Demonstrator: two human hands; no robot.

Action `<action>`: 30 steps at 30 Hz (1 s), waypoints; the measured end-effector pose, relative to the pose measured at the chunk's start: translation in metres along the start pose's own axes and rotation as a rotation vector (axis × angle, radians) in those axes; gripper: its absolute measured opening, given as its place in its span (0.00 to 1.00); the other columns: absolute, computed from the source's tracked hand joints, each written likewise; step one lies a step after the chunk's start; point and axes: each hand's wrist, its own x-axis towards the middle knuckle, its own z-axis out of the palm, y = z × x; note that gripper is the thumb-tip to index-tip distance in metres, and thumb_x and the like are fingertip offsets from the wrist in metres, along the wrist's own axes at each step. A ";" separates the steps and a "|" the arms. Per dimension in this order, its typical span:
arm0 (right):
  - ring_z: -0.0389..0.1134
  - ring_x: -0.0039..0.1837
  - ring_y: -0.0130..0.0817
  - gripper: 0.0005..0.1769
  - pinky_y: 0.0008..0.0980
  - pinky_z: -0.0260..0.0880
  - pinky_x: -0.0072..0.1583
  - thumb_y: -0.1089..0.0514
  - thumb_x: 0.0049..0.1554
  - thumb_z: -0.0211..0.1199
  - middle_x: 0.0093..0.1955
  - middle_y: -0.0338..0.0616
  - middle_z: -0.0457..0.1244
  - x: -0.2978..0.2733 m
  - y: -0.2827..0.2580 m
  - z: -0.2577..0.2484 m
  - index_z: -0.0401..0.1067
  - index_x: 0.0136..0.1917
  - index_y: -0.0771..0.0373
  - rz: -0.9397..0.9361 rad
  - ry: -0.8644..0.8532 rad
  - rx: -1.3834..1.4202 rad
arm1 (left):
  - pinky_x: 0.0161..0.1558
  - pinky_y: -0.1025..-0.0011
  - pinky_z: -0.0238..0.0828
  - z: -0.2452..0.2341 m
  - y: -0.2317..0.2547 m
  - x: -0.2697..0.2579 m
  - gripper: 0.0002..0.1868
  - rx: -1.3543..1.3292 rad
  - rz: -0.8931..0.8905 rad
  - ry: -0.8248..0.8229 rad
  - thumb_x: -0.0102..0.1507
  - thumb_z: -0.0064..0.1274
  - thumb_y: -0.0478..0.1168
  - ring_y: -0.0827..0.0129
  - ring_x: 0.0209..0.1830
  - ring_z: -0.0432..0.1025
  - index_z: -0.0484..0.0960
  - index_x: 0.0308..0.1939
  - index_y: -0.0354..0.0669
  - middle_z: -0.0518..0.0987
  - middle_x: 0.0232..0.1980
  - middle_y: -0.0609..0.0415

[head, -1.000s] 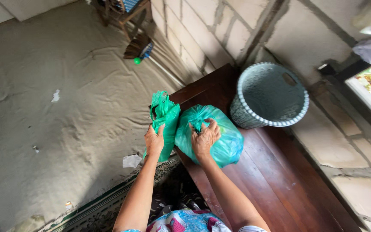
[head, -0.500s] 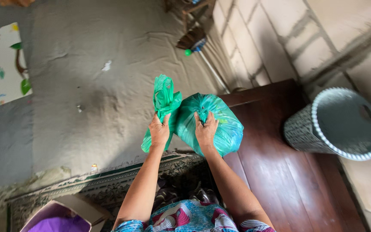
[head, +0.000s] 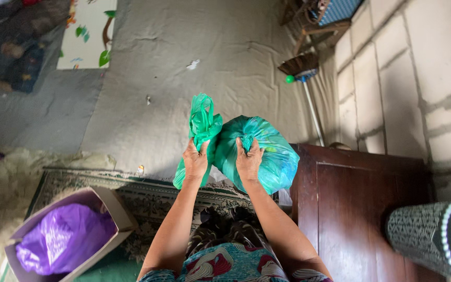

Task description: The person organizes items by removing them from plastic bags, tying the bags, and placing them into different containers and boxes throughout the room.

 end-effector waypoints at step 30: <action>0.67 0.56 0.54 0.19 0.50 0.57 0.67 0.45 0.63 0.61 0.53 0.52 0.70 -0.118 -0.115 0.203 0.73 0.57 0.62 -0.366 -0.698 0.177 | 0.40 0.68 0.73 -0.242 -0.063 -0.058 0.11 0.055 -0.165 0.799 0.66 0.59 0.40 0.65 0.32 0.77 0.80 0.50 0.43 0.83 0.37 0.48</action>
